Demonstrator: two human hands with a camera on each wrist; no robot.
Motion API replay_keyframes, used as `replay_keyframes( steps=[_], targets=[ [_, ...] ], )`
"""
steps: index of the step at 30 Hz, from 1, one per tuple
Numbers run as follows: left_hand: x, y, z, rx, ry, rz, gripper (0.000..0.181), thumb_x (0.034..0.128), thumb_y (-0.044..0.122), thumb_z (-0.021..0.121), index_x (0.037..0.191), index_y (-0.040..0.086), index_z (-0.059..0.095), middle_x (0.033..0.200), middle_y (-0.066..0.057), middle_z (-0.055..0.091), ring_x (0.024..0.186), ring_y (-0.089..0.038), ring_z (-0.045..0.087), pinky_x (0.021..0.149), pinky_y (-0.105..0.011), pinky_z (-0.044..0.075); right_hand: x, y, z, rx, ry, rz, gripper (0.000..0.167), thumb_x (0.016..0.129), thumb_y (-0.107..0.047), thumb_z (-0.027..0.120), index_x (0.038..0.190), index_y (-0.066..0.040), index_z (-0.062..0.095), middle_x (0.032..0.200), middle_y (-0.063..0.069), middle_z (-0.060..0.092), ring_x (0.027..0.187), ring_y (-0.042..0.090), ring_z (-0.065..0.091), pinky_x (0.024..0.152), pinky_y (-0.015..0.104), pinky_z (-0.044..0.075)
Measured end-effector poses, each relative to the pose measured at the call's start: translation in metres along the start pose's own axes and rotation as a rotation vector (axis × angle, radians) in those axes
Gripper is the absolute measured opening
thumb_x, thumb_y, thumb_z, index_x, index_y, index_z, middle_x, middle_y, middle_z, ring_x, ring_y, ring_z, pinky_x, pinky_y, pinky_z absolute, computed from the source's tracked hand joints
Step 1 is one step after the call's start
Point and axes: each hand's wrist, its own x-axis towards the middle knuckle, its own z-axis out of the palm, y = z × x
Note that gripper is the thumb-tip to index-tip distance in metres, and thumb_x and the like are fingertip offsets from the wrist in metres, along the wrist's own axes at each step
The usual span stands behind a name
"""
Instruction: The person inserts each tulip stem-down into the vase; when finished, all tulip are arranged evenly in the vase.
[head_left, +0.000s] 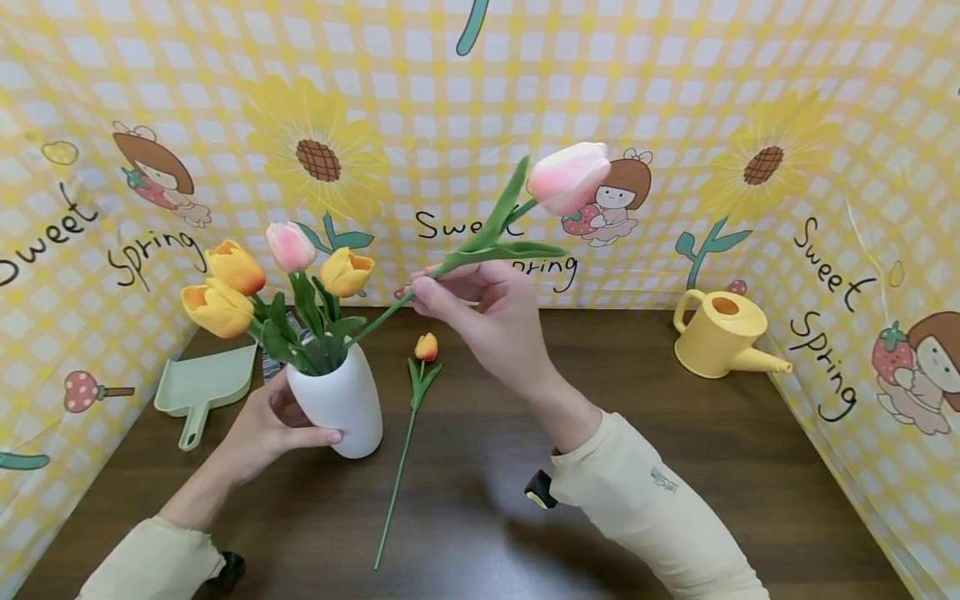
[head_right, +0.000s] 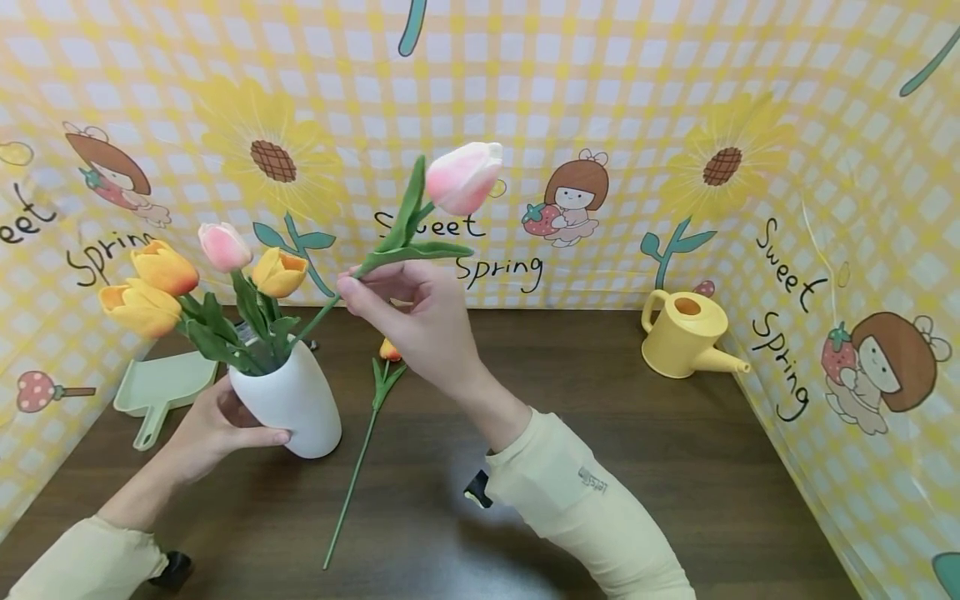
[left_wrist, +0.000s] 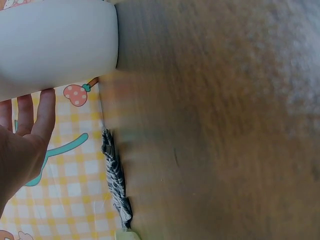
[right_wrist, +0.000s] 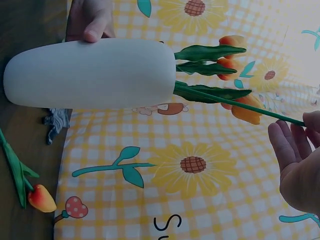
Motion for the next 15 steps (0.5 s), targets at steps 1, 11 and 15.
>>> replay_keyframes(
  steps=[1,11,15],
  targets=[
    [0.000,0.000,0.000,0.000,0.001,0.000,0.082,0.0748,0.001,0.089,0.145,0.013,0.048,0.128,-0.006,0.062,0.108,-0.014,0.066,0.086,-0.027,0.057,0.001,0.002,0.001,-0.011,-0.008,0.001,0.010,0.088,0.015,0.069,0.097,0.015,0.067,0.093,0.029,0.071,0.079,0.034,0.072,0.075,0.049,0.061],
    [0.001,0.000,-0.001,0.029,0.001,-0.009,0.083,0.0759,0.004,0.089,0.147,0.015,0.047,0.130,-0.006,0.062,0.111,-0.012,0.065,0.087,-0.026,0.056,0.004,0.024,0.018,-0.032,-0.064,0.158,0.008,0.091,0.009,0.070,0.099,0.010,0.069,0.094,0.023,0.073,0.079,0.032,0.073,0.076,0.044,0.061],
    [0.001,0.000,-0.001,0.037,0.000,-0.012,0.083,0.0762,0.004,0.089,0.147,0.015,0.046,0.130,-0.007,0.062,0.111,-0.011,0.065,0.087,-0.026,0.056,-0.001,0.036,0.027,0.001,-0.070,0.269,0.011,0.091,0.005,0.072,0.101,0.009,0.071,0.097,0.020,0.074,0.082,0.023,0.073,0.078,0.044,0.061]
  ],
)
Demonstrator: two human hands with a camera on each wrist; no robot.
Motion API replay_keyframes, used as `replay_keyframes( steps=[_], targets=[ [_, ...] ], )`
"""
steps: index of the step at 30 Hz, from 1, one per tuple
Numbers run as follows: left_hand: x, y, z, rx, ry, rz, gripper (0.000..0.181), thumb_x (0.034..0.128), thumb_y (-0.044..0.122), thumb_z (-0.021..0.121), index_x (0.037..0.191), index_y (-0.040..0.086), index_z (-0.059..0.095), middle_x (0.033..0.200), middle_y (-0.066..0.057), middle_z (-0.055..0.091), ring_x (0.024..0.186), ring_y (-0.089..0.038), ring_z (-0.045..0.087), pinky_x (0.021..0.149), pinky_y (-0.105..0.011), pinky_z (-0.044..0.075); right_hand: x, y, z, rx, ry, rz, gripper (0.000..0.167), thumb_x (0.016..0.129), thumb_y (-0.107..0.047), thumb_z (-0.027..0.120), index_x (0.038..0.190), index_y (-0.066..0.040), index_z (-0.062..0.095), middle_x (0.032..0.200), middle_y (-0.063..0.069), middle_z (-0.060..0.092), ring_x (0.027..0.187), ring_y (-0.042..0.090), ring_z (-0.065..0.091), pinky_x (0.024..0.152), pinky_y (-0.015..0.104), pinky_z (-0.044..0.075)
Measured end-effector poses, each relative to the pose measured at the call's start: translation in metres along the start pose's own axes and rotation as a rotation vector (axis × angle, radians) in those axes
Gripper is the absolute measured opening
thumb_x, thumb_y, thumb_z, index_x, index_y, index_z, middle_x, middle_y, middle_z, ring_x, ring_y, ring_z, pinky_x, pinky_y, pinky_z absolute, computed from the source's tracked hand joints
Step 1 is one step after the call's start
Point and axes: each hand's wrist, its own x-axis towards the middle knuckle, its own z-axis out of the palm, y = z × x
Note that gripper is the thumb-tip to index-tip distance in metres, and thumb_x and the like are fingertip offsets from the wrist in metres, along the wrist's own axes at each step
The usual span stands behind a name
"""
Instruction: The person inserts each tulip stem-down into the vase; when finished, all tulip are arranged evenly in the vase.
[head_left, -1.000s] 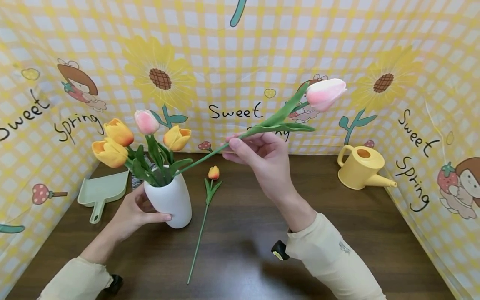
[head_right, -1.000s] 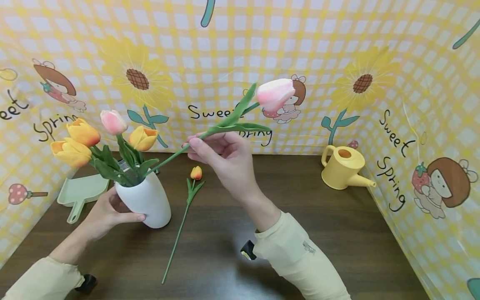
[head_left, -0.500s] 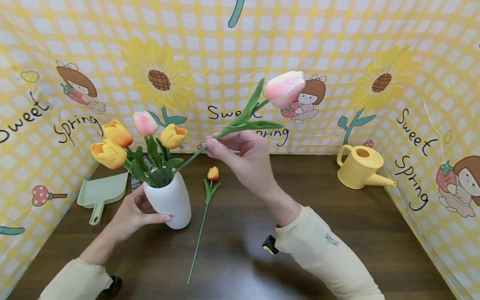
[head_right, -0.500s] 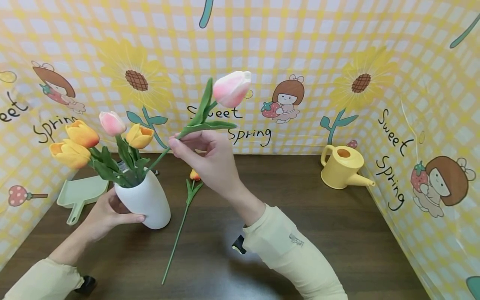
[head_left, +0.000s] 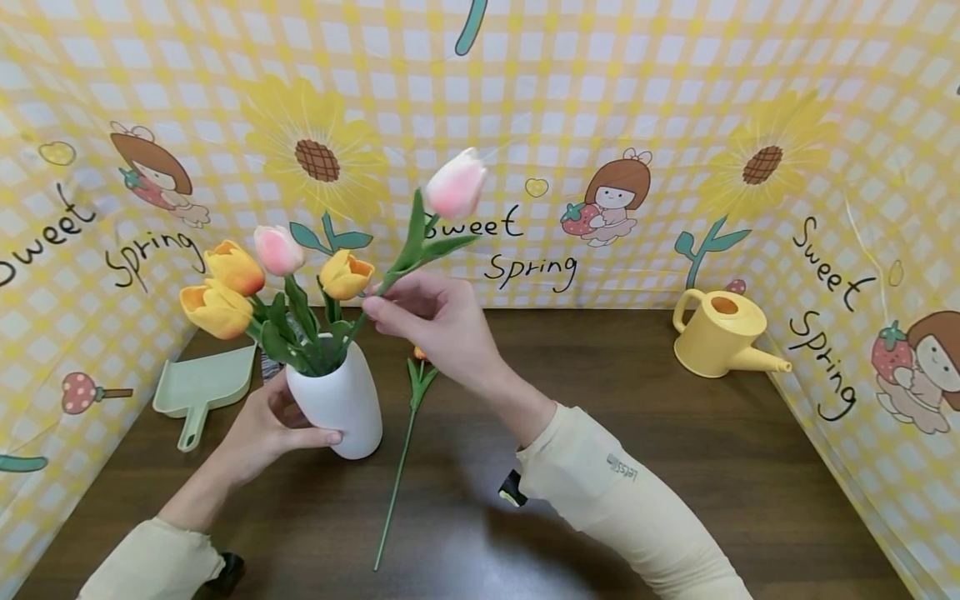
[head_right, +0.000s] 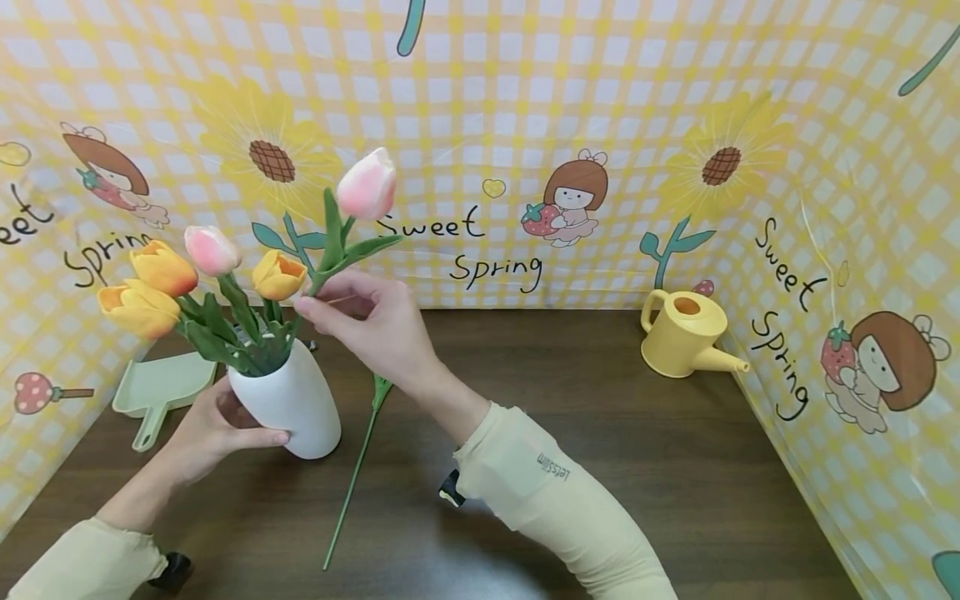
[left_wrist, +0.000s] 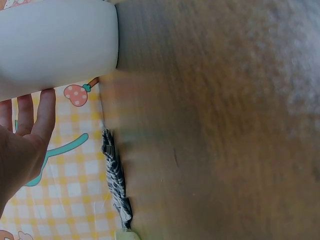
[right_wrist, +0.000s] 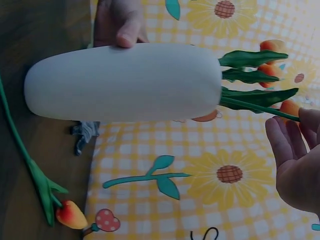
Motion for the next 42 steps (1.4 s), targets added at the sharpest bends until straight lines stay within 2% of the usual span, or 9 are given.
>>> replay_keyframes(
  steps=[6,11,15,18,24,30,36,40,42],
  targets=[
    [0.000,-0.001,0.000,-0.013,-0.002,0.007,0.084,0.0752,0.003,0.089,0.146,0.014,0.046,0.129,-0.006,0.063,0.111,-0.012,0.065,0.087,-0.027,0.056,-0.001,0.015,0.006,-0.059,-0.049,0.103,0.013,0.092,-0.003,0.075,0.101,0.005,0.074,0.096,0.012,0.071,0.079,0.019,0.071,0.076,0.040,0.061],
    [0.000,-0.001,0.000,-0.015,-0.003,0.013,0.084,0.0749,0.001,0.089,0.146,0.013,0.047,0.129,-0.006,0.062,0.111,-0.012,0.065,0.086,-0.027,0.056,-0.002,0.021,0.007,-0.102,-0.048,0.121,0.014,0.091,-0.006,0.076,0.103,0.002,0.072,0.096,0.011,0.072,0.081,0.016,0.071,0.075,0.036,0.061],
    [0.001,-0.001,0.000,-0.022,-0.007,0.014,0.084,0.0752,0.002,0.089,0.147,0.014,0.047,0.129,-0.006,0.062,0.110,-0.013,0.066,0.086,-0.028,0.057,-0.003,0.025,0.005,-0.173,-0.052,0.120,0.016,0.091,-0.009,0.077,0.104,-0.001,0.074,0.098,0.007,0.075,0.088,0.013,0.071,0.075,0.030,0.058],
    [0.001,-0.001,0.001,-0.029,-0.008,0.017,0.084,0.0752,0.001,0.089,0.147,0.014,0.047,0.128,-0.005,0.062,0.109,-0.014,0.066,0.086,-0.028,0.057,-0.006,0.027,0.003,-0.216,-0.058,0.140,0.019,0.092,-0.011,0.077,0.108,-0.003,0.074,0.101,0.004,0.076,0.092,0.009,0.070,0.077,0.029,0.058],
    [0.000,-0.002,0.001,-0.034,-0.004,0.020,0.083,0.0745,0.000,0.089,0.145,0.012,0.048,0.125,-0.003,0.064,0.106,-0.014,0.068,0.084,-0.029,0.058,-0.013,0.035,0.001,-0.129,-0.046,0.268,0.021,0.092,-0.007,0.076,0.110,0.001,0.071,0.098,0.005,0.074,0.081,0.015,0.070,0.074,0.039,0.062],
    [0.000,-0.002,0.000,-0.042,-0.007,0.028,0.082,0.0747,-0.001,0.089,0.145,0.012,0.048,0.126,-0.003,0.064,0.106,-0.015,0.068,0.084,-0.029,0.058,-0.023,0.046,-0.007,-0.092,-0.061,0.346,0.020,0.093,-0.003,0.073,0.112,0.001,0.068,0.096,0.009,0.071,0.083,0.031,0.070,0.071,0.038,0.062],
    [-0.001,-0.002,0.000,-0.033,-0.002,0.021,0.082,0.0746,0.000,0.089,0.145,0.013,0.048,0.126,-0.003,0.064,0.106,-0.014,0.068,0.084,-0.028,0.058,-0.039,0.067,-0.017,-0.099,-0.075,0.512,0.022,0.094,-0.007,0.074,0.114,-0.002,0.068,0.095,0.007,0.073,0.081,0.032,0.072,0.069,0.043,0.062],
    [-0.001,-0.001,0.001,-0.039,0.000,0.025,0.083,0.0741,-0.001,0.089,0.145,0.013,0.048,0.126,-0.003,0.063,0.107,-0.014,0.067,0.084,-0.028,0.058,-0.051,0.083,-0.025,-0.120,-0.067,0.624,0.023,0.092,-0.010,0.075,0.113,-0.003,0.069,0.091,0.008,0.073,0.080,0.035,0.072,0.066,0.041,0.062],
    [0.000,-0.001,0.002,-0.040,0.000,0.030,0.083,0.0738,-0.001,0.089,0.145,0.013,0.049,0.126,-0.004,0.063,0.107,-0.014,0.067,0.084,-0.028,0.058,-0.057,0.090,-0.028,-0.126,-0.074,0.690,0.025,0.092,-0.012,0.076,0.113,-0.002,0.068,0.095,0.013,0.072,0.082,0.037,0.072,0.066,0.040,0.062]
  ],
)
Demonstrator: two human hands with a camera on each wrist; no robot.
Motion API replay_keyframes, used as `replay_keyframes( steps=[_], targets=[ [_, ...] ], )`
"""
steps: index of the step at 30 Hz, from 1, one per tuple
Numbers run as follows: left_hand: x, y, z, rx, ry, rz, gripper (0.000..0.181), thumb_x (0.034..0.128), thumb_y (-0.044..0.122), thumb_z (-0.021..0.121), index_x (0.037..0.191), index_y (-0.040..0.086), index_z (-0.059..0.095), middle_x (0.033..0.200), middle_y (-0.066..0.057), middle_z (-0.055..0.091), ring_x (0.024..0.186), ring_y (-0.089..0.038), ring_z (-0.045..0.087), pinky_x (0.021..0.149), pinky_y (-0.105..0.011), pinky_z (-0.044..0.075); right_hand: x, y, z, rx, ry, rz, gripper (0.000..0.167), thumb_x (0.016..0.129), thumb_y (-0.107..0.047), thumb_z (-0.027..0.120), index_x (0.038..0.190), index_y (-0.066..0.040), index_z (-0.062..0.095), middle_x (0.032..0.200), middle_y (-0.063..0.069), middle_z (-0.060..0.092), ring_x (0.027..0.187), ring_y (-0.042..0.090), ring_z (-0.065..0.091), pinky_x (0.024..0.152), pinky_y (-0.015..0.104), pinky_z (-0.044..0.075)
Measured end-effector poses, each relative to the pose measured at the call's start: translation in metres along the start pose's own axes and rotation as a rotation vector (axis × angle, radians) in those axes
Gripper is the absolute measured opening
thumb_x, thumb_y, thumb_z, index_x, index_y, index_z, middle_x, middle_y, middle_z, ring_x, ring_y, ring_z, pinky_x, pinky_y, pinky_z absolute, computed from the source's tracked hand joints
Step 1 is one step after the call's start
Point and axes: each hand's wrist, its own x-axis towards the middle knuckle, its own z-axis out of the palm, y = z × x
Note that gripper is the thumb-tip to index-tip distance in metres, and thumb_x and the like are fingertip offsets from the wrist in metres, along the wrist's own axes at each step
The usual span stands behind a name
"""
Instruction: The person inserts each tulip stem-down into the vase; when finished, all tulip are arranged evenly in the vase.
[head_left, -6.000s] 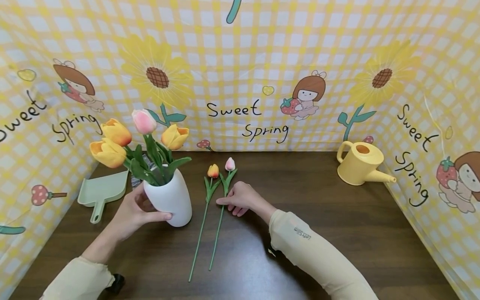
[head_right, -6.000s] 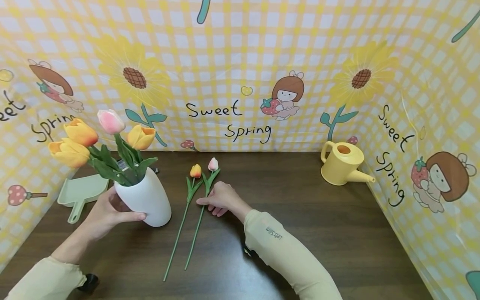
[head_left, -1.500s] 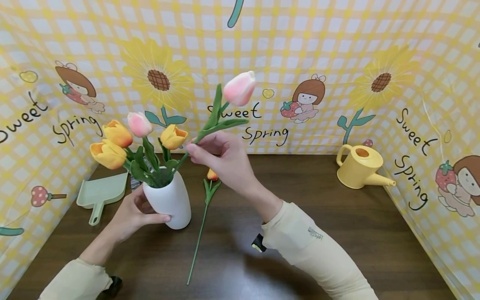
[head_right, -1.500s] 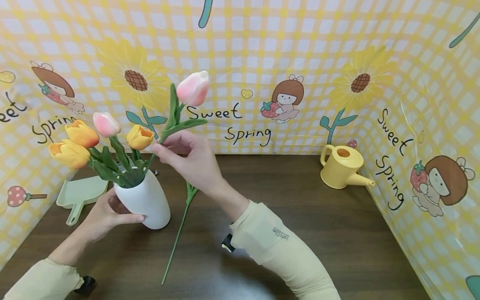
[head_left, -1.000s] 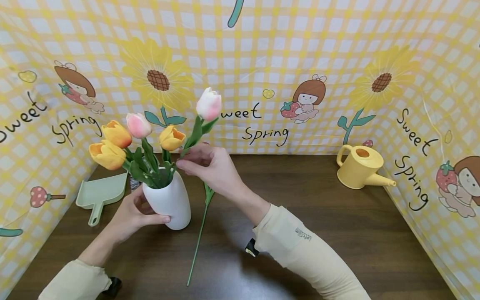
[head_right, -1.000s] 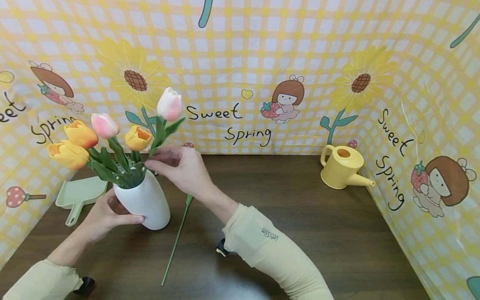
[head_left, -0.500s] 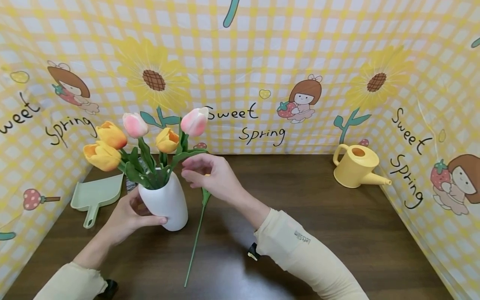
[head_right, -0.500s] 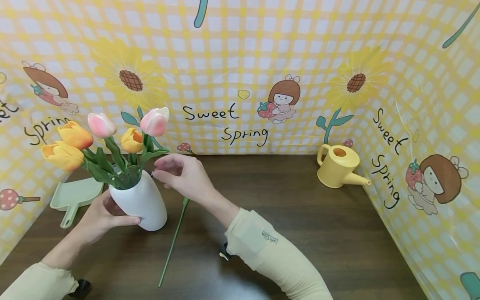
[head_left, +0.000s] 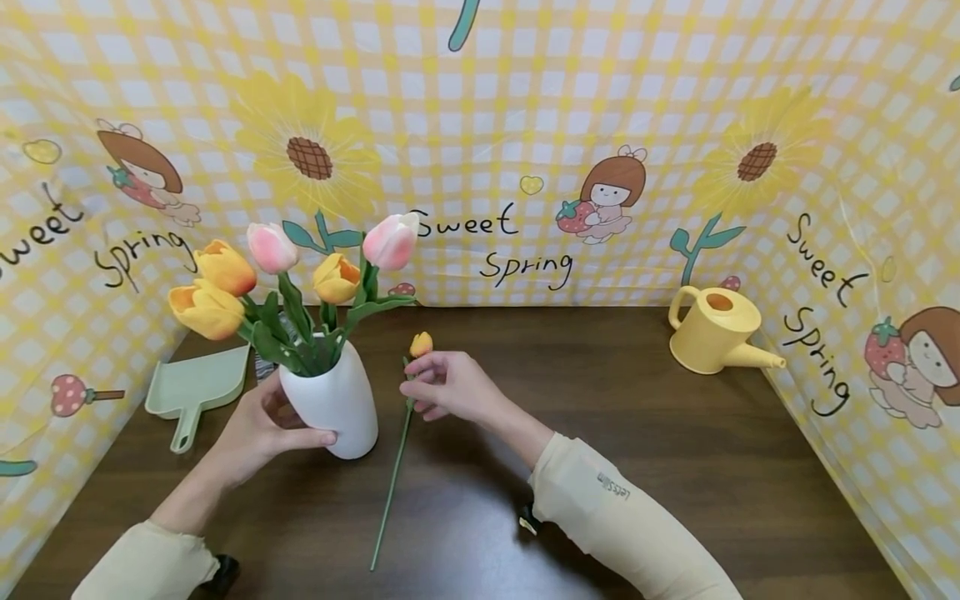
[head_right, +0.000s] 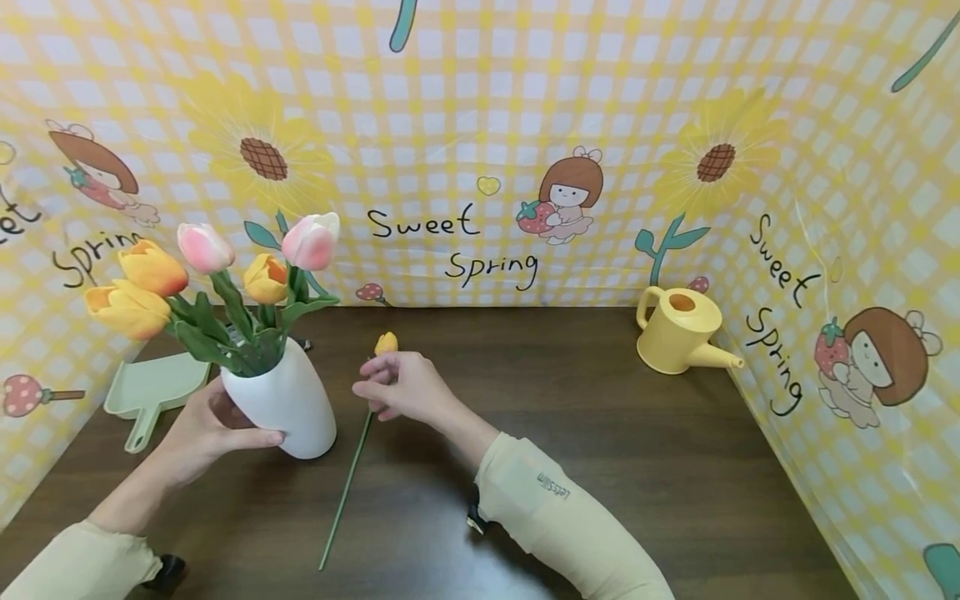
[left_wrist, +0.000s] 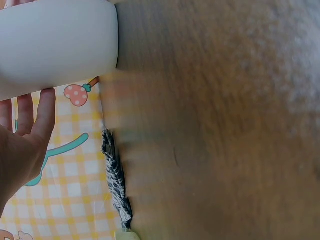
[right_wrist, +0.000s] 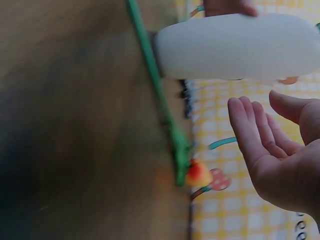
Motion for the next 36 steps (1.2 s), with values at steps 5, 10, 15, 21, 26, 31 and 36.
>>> replay_keyframes(
  steps=[5,10,15,21,26,31,36],
  targets=[
    [0.002,-0.002,0.003,-0.008,-0.004,-0.001,0.081,0.0744,0.000,0.089,0.144,0.014,0.050,0.127,-0.005,0.064,0.108,-0.015,0.067,0.085,-0.029,0.058,0.002,0.021,-0.005,-0.028,-0.026,0.132,0.031,0.091,-0.016,0.078,0.115,0.000,0.067,0.106,0.025,0.070,0.084,0.039,0.072,0.065,0.041,0.062],
    [0.004,-0.005,0.007,-0.036,-0.011,-0.009,0.081,0.0746,0.000,0.089,0.144,0.013,0.049,0.128,-0.008,0.063,0.108,-0.017,0.067,0.086,-0.029,0.058,0.003,0.038,-0.006,-0.088,-0.030,0.225,0.028,0.088,-0.023,0.082,0.105,-0.004,0.069,0.097,0.020,0.073,0.074,0.033,0.073,0.061,0.043,0.062],
    [0.004,-0.006,0.008,-0.025,-0.012,-0.008,0.082,0.0744,0.002,0.090,0.145,0.013,0.048,0.129,-0.009,0.062,0.110,-0.018,0.066,0.087,-0.028,0.057,0.004,0.048,-0.001,-0.154,-0.017,0.263,0.025,0.088,-0.026,0.082,0.096,-0.005,0.072,0.087,0.014,0.075,0.064,0.025,0.070,0.056,0.040,0.061],
    [0.004,-0.004,0.005,-0.015,-0.005,-0.017,0.084,0.0743,0.002,0.090,0.146,0.013,0.048,0.130,-0.009,0.061,0.110,-0.016,0.066,0.087,-0.030,0.057,0.010,0.051,0.009,-0.264,0.004,0.280,0.025,0.088,-0.029,0.082,0.086,-0.007,0.073,0.076,0.009,0.072,0.055,0.019,0.068,0.050,0.035,0.059],
    [0.002,-0.002,0.002,-0.021,-0.004,-0.017,0.085,0.0739,0.001,0.090,0.146,0.013,0.047,0.130,-0.009,0.061,0.109,-0.017,0.067,0.086,-0.032,0.058,0.017,0.052,0.015,-0.261,0.012,0.333,0.031,0.087,-0.034,0.083,0.082,-0.005,0.073,0.070,0.009,0.071,0.052,0.018,0.068,0.049,0.035,0.058],
    [0.000,0.000,-0.002,-0.013,0.000,-0.023,0.084,0.0741,0.001,0.090,0.145,0.012,0.048,0.128,-0.009,0.062,0.108,-0.016,0.067,0.085,-0.031,0.058,0.024,0.053,0.020,-0.235,0.033,0.364,0.035,0.086,-0.037,0.082,0.081,-0.003,0.072,0.068,0.010,0.072,0.050,0.018,0.068,0.048,0.036,0.058],
    [0.000,0.000,-0.001,0.000,-0.003,-0.028,0.082,0.0747,0.002,0.089,0.145,0.012,0.048,0.128,-0.009,0.062,0.109,-0.016,0.067,0.085,-0.029,0.057,0.025,0.055,0.020,-0.189,0.028,0.372,0.034,0.088,-0.037,0.081,0.083,-0.004,0.073,0.070,0.011,0.073,0.053,0.019,0.070,0.048,0.036,0.058]
  ],
)
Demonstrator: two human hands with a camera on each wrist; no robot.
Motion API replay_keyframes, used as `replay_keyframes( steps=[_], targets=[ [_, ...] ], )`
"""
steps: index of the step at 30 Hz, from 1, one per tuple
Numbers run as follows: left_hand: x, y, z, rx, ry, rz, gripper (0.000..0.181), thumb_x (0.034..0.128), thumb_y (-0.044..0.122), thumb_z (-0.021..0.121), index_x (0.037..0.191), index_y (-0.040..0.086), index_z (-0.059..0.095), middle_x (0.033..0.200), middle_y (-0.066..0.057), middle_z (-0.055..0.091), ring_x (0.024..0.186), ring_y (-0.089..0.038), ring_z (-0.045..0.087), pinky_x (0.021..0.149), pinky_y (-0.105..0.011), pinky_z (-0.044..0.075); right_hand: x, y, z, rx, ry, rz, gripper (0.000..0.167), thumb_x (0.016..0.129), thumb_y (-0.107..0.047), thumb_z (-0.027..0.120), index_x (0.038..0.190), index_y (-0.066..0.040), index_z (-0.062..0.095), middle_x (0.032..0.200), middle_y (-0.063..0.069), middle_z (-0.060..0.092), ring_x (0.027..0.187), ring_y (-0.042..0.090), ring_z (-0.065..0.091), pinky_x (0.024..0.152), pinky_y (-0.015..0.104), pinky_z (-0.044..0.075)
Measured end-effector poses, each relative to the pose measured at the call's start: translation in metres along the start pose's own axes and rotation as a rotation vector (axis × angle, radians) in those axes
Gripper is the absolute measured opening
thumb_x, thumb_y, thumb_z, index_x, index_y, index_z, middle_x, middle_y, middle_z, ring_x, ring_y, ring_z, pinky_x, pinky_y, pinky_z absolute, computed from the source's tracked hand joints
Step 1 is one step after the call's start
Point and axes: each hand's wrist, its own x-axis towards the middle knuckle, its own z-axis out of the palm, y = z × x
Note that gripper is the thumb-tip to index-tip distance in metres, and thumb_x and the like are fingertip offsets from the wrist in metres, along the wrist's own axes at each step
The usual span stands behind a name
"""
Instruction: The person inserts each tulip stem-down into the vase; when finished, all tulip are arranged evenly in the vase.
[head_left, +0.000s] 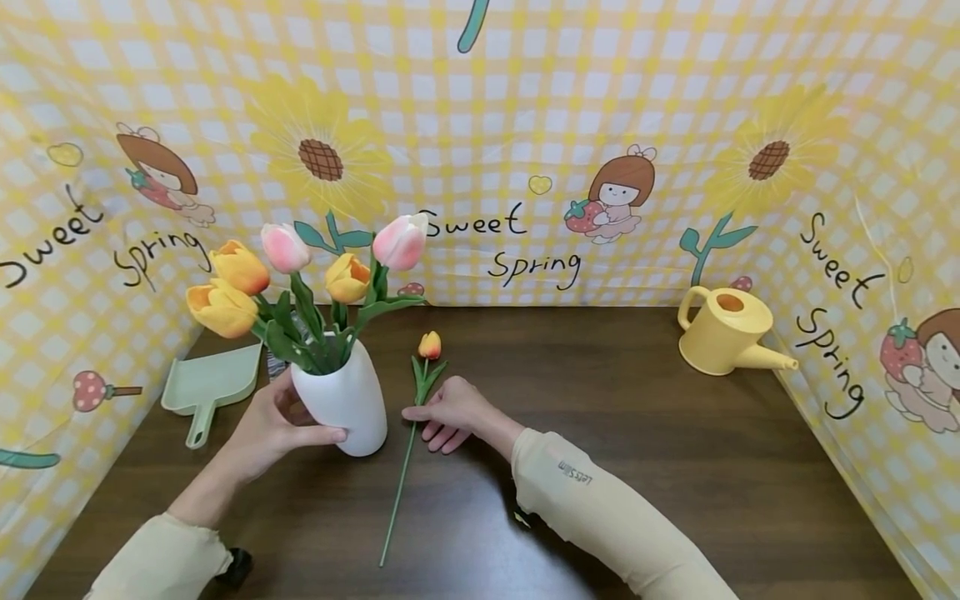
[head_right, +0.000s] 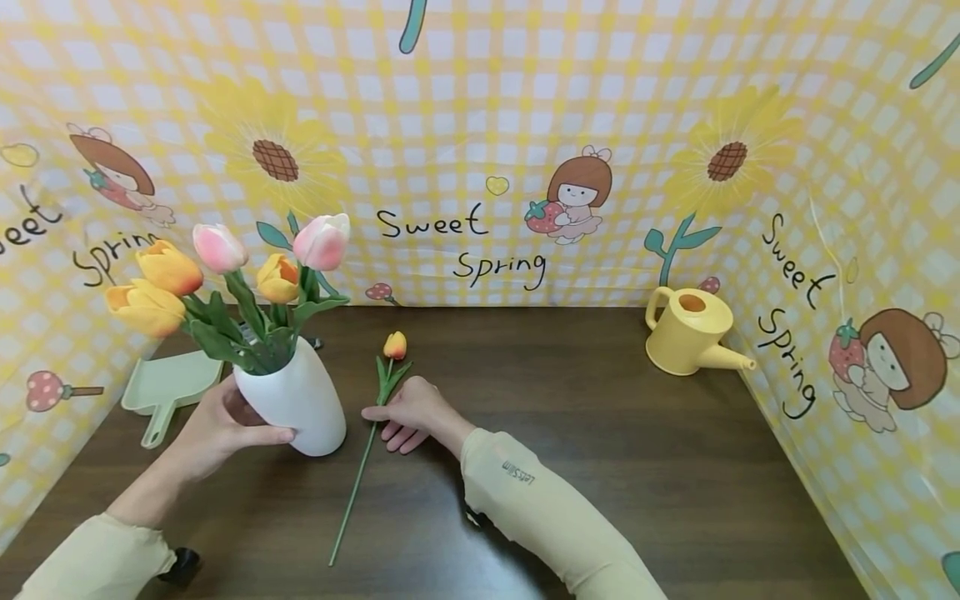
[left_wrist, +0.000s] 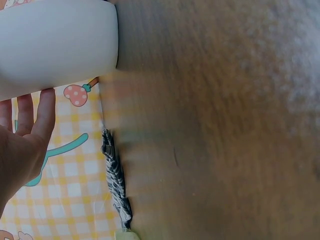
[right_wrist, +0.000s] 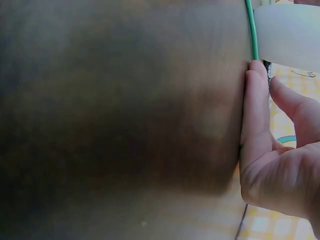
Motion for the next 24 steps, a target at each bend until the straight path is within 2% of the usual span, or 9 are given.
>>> replay_keyframes(
  steps=[5,11,24],
  targets=[
    [-0.0005,0.0000,-0.0002,0.006,0.000,0.005,0.083,0.0750,0.002,0.089,0.145,0.014,0.048,0.130,-0.007,0.062,0.110,-0.015,0.066,0.086,-0.028,0.057,-0.0003,0.0012,0.0010,0.050,-0.033,0.000,0.027,0.090,-0.030,0.079,0.087,-0.004,0.074,0.073,0.012,0.074,0.057,0.021,0.072,0.050,0.035,0.059],
    [-0.0006,-0.0002,-0.0001,0.008,0.002,0.004,0.082,0.0752,0.002,0.089,0.145,0.014,0.048,0.130,-0.007,0.061,0.110,-0.014,0.066,0.086,-0.027,0.057,0.0013,0.0015,0.0026,0.067,-0.027,0.014,0.016,0.092,-0.019,0.076,0.085,-0.005,0.073,0.073,0.013,0.074,0.057,0.022,0.071,0.049,0.035,0.059],
    [-0.0004,0.0011,0.0001,0.010,0.000,0.004,0.081,0.0752,0.002,0.089,0.145,0.014,0.049,0.130,-0.007,0.062,0.110,-0.015,0.065,0.086,-0.028,0.056,0.0065,0.0063,0.0021,0.103,-0.049,0.009,0.012,0.090,-0.017,0.074,0.086,-0.005,0.074,0.074,0.013,0.074,0.055,0.021,0.071,0.048,0.035,0.058]
  ],
)
